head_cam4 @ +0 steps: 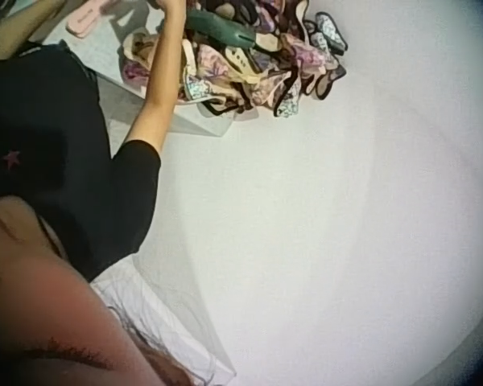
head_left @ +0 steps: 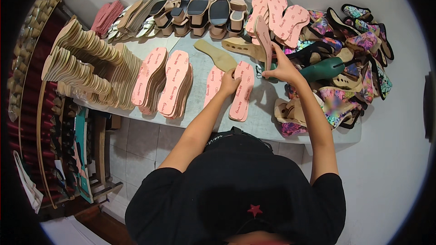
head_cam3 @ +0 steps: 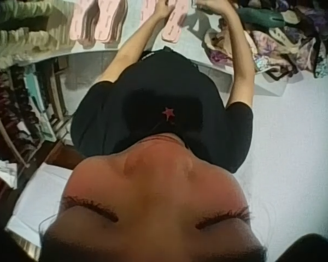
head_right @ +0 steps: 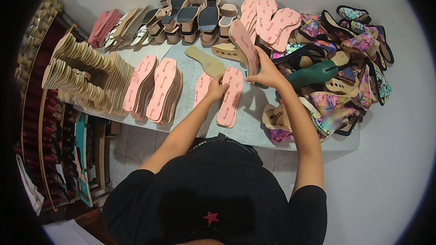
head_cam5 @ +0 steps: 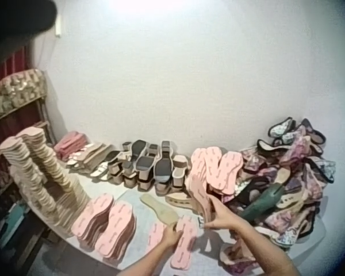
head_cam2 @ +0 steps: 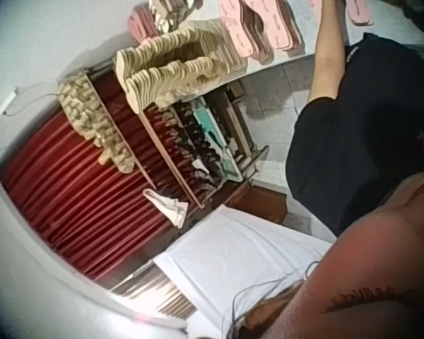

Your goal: Inspecting and sorting pink shoe insoles on a workbench in a shoe manufacturing facility.

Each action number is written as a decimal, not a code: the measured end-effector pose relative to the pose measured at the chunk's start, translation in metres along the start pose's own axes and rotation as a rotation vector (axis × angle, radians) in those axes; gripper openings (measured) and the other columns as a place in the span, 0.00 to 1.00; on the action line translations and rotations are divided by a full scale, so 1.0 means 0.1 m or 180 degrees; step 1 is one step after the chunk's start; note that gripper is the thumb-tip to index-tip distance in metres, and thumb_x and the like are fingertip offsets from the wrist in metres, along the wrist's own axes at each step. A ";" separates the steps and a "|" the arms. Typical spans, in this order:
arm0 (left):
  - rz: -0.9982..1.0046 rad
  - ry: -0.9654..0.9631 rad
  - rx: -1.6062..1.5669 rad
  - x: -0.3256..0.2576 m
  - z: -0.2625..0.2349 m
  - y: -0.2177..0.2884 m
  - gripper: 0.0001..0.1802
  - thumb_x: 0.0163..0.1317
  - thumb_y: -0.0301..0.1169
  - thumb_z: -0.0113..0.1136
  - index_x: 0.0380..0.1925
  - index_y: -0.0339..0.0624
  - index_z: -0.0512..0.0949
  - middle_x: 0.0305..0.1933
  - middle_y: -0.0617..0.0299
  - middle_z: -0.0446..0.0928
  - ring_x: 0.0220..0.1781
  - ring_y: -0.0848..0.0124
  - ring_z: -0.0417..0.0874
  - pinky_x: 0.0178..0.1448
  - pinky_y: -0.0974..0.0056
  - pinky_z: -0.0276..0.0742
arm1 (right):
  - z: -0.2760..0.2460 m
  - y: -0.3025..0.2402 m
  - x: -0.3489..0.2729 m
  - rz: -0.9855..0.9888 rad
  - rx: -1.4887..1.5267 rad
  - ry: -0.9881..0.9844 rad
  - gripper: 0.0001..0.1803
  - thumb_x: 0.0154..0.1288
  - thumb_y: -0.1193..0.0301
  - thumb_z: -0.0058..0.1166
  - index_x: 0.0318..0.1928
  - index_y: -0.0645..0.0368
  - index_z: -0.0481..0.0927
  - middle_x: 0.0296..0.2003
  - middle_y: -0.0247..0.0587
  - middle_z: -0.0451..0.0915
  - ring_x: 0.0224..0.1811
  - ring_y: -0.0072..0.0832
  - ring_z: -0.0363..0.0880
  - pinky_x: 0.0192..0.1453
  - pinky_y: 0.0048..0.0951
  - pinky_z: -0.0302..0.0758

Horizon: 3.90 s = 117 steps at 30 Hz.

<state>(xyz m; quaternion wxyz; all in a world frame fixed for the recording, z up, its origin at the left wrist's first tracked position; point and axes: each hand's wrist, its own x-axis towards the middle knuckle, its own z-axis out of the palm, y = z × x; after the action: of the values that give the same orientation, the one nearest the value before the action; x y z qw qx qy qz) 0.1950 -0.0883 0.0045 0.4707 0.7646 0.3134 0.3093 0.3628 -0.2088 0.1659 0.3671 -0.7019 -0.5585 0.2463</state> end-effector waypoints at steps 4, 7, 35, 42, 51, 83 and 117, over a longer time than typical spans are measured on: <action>-0.0045 0.0422 0.0569 0.11 -0.07 -0.41 0.25 0.59 0.44 0.50 0.44 0.30 0.73 0.28 0.56 0.76 0.29 0.71 0.74 0.34 0.64 0.70 | 0.20 -0.11 0.18 -0.0731 -0.0636 0.0273 0.57 0.31 0.73 0.70 0.65 0.55 0.50 0.57 0.51 0.60 0.58 0.43 0.62 0.61 0.36 0.62; -0.1893 -0.0947 -0.2589 0.10 -0.70 0.41 0.32 0.61 0.55 0.40 0.52 0.38 0.70 0.50 0.55 0.72 0.45 0.69 0.77 0.43 0.68 0.73 | 0.32 -0.17 0.19 -0.1004 -0.1349 0.0325 0.49 0.35 0.77 0.63 0.63 0.50 0.56 0.51 0.51 0.63 0.55 0.49 0.62 0.60 0.40 0.62; -0.1037 0.0593 0.1264 -0.84 -0.92 -0.06 0.42 0.35 0.31 0.66 0.54 0.34 0.59 0.47 0.45 0.62 0.52 0.48 0.65 0.57 0.53 0.64 | 1.44 0.22 1.33 -0.0186 -0.0885 0.0703 0.22 0.55 0.58 0.51 0.39 0.66 0.74 0.38 0.56 0.74 0.41 0.50 0.73 0.45 0.41 0.71; -0.1107 0.0213 0.1943 -0.73 -0.72 0.13 0.39 0.38 0.35 0.70 0.51 0.33 0.63 0.46 0.48 0.62 0.51 0.52 0.65 0.54 0.53 0.64 | 0.92 0.40 1.23 -0.0121 0.0846 0.1378 0.17 0.54 0.66 0.58 0.39 0.67 0.75 0.28 0.46 0.79 0.30 0.32 0.77 0.36 0.32 0.72; -0.1001 0.0145 0.1935 -0.74 -0.67 0.01 0.41 0.40 0.37 0.70 0.52 0.33 0.60 0.47 0.46 0.61 0.49 0.50 0.65 0.52 0.53 0.66 | 0.33 0.18 0.86 -0.0577 0.1663 0.2124 0.12 0.61 0.72 0.53 0.43 0.66 0.73 0.32 0.37 0.77 0.28 0.15 0.73 0.28 0.16 0.71; -0.0998 -0.1529 0.0447 -0.74 -0.23 0.18 0.17 0.56 0.33 0.50 0.38 0.27 0.75 0.32 0.38 0.73 0.42 0.54 0.76 0.46 0.55 0.71 | 1.77 0.70 -0.49 0.1430 -0.0192 0.0565 0.27 0.53 0.70 0.49 0.49 0.78 0.62 0.42 0.71 0.69 0.50 0.59 0.65 0.53 0.45 0.66; 0.0267 0.0380 0.3138 -0.14 -3.04 -0.20 0.33 0.54 0.47 0.56 0.62 0.64 0.60 0.67 0.46 0.52 0.64 0.43 0.56 0.58 0.41 0.60 | 3.14 -1.19 1.13 -0.0270 -0.1867 0.0836 0.28 0.60 0.62 0.41 0.61 0.56 0.62 0.65 0.47 0.54 0.68 0.49 0.47 0.67 0.54 0.44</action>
<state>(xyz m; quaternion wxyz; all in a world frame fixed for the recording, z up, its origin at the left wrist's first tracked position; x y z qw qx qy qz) -0.0503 0.0680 0.0948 0.0216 0.8890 0.4177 0.1863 0.0830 -0.0117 0.0760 0.2281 -0.7796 -0.5823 -0.0334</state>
